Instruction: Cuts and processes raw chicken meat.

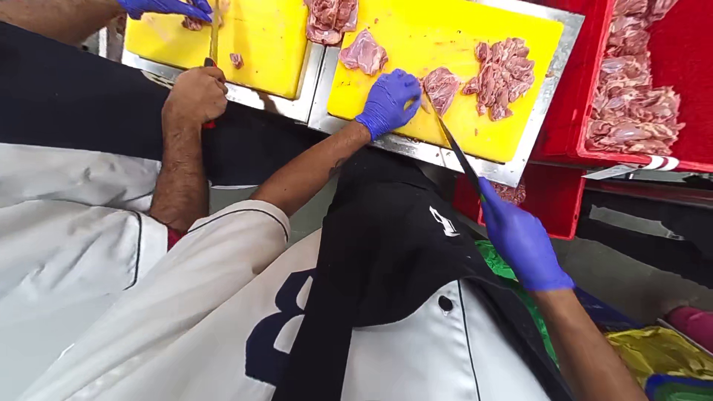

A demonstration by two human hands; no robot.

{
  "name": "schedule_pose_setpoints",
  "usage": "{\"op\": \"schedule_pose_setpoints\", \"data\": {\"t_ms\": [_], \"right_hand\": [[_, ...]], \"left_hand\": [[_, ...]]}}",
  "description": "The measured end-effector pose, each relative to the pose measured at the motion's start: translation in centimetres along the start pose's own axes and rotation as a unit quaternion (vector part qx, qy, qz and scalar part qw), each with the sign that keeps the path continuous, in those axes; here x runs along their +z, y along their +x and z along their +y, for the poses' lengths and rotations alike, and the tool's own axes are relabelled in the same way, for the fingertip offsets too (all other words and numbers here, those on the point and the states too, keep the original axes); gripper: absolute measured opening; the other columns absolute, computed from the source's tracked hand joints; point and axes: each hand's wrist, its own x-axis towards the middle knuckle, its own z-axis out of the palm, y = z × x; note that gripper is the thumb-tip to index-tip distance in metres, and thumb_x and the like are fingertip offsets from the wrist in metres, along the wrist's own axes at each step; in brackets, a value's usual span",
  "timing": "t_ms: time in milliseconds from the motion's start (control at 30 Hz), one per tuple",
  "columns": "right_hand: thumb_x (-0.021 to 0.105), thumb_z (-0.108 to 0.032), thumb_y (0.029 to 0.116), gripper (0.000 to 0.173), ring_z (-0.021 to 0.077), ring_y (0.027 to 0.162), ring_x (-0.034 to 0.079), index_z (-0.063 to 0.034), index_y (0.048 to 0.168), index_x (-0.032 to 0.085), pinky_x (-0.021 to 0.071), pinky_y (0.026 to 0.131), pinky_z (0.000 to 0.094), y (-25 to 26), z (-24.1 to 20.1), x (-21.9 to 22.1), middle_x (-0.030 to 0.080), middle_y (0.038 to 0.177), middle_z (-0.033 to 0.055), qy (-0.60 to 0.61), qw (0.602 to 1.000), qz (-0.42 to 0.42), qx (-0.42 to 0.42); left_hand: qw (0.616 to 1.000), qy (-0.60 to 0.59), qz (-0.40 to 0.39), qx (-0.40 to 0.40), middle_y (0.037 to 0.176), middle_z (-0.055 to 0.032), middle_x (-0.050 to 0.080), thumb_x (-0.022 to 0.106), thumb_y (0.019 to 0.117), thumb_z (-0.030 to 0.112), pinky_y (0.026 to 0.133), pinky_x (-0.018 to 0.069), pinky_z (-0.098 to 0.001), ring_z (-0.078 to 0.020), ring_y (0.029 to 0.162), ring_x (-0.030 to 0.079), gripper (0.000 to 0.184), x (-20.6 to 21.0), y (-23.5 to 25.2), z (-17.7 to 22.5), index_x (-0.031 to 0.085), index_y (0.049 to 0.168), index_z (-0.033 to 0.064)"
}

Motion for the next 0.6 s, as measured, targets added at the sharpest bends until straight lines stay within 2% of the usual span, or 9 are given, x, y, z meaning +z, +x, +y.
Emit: {"op": "schedule_pose_setpoints", "data": {"t_ms": [67,167,267,333,400,467,500,533,600], "right_hand": [[0.04,-0.029,0.1088,0.049,0.0372,0.074,0.07,-0.0321,0.158,0.042,0.0542,0.065,0.0601,-2.2,1.2,-0.2,0.072,0.089,0.0176,0.051,0.999,0.013,-0.005],[0.043,-0.031,0.108,0.049,0.026,0.068,0.067,-0.0301,0.157,0.045,0.0549,0.065,0.0519,-2.8,1.8,-0.1,0.073,0.088,0.0127,0.126,0.991,0.042,0.007],[0.044,-0.03,0.1081,0.049,0.0167,0.067,0.064,-0.0258,0.157,0.045,0.0551,0.064,0.042,-3.2,1.2,0.7,0.072,0.089,0.0087,0.199,0.975,0.087,0.051],[0.045,-0.03,0.1082,0.05,0.0128,0.065,0.063,-0.0249,0.158,0.044,0.0548,0.062,0.0368,-3.9,1.0,1.4,0.071,0.089,0.0061,0.24,0.96,0.118,0.088],[0.045,-0.03,0.1083,0.05,0.0106,0.06,0.059,-0.0248,0.158,0.043,0.0522,0.056,0.0337,-4.8,1.0,2.7,0.068,0.083,0.0028,0.279,0.942,0.151,0.113],[0.044,-0.03,0.1084,0.05,0.0117,0.062,0.061,-0.0242,0.158,0.043,0.0546,0.057,0.0355,-5.8,0.4,4.1,0.069,0.085,0.0038,0.319,0.92,0.175,0.145],[0.044,-0.029,0.1087,0.049,0.0124,0.065,0.062,-0.024,0.158,0.043,0.0559,0.06,0.0364,-6.6,0.1,4.7,0.069,0.087,0.0049,0.335,0.91,0.184,0.163],[0.044,-0.029,0.1091,0.048,0.0127,0.067,0.064,-0.0243,0.157,0.044,0.0573,0.063,0.0367,-7.2,-0.4,5.3,0.07,0.09,0.0055,0.348,0.899,0.196,0.18],[0.045,-0.03,0.109,0.045,0.0149,0.072,0.067,-0.0243,0.154,0.049,0.0586,0.068,0.0391,-7.7,-1.4,6.3,0.072,0.092,0.007,0.373,0.877,0.219,0.209]], "left_hand": [[0.998,-0.029,0.021,-0.055,0.118,-0.0088,0.072,0.064,0.0952,0.041,0.103,0.0502,-0.0484,-0.0288,0.12,0.064,0.032,-0.5,1.2,-1.3,0.076,0.103,0.0118],[0.994,-0.028,-0.046,-0.091,0.141,-0.0101,0.061,0.071,0.0862,0.05,0.112,0.044,-0.0499,-0.0305,0.134,0.054,0.06,-1.2,2.5,-0.8,0.065,0.134,0.0133],[0.986,-0.011,-0.155,-0.063,0.128,-0.0151,0.066,0.063,0.0952,0.022,0.106,0.0493,-0.0508,-0.0357,0.125,0.059,0.03,-2.1,2.3,1.0,0.071,0.121,0.0083],[0.975,-0.012,-0.217,-0.037,0.118,-0.0167,0.068,0.06,0.0941,0.008,0.1,0.0529,-0.0528,-0.036,0.116,0.064,0.023,-2.9,1.2,2.0,0.072,0.113,0.0063],[0.961,-0.065,-0.268,0.0,0.108,-0.0147,0.071,0.064,0.0893,0.005,0.092,0.0563,-0.0535,-0.0325,0.104,0.069,0.02,-3.8,-0.2,3.1,0.074,0.107,0.0065],[0.929,-0.214,-0.29,0.08,0.1,-0.0093,0.074,0.07,0.0861,0.009,0.082,0.0593,-0.0429,-0.0214,0.091,0.071,0.014,-4.6,-0.1,5.5,0.076,0.099,0.007],[0.888,-0.33,-0.294,0.124,0.101,-0.0073,0.073,0.072,0.0862,0.009,0.079,0.0608,-0.0344,-0.0151,0.089,0.07,0.013,-5.1,0.6,8.1,0.075,0.098,0.0055],[0.816,-0.464,-0.301,0.168,0.101,-0.0083,0.071,0.072,0.0863,0.006,0.078,0.0616,-0.0303,-0.0133,0.089,0.069,0.012,-5.8,1.8,11.3,0.073,0.098,0.0017],[0.618,-0.68,-0.316,0.236,0.095,-0.0062,0.067,0.071,0.0867,0.005,0.075,0.0575,-0.0269,-0.0112,0.088,0.065,0.009,-7.1,4.3,19.7,0.068,0.094,0.0011]]}}
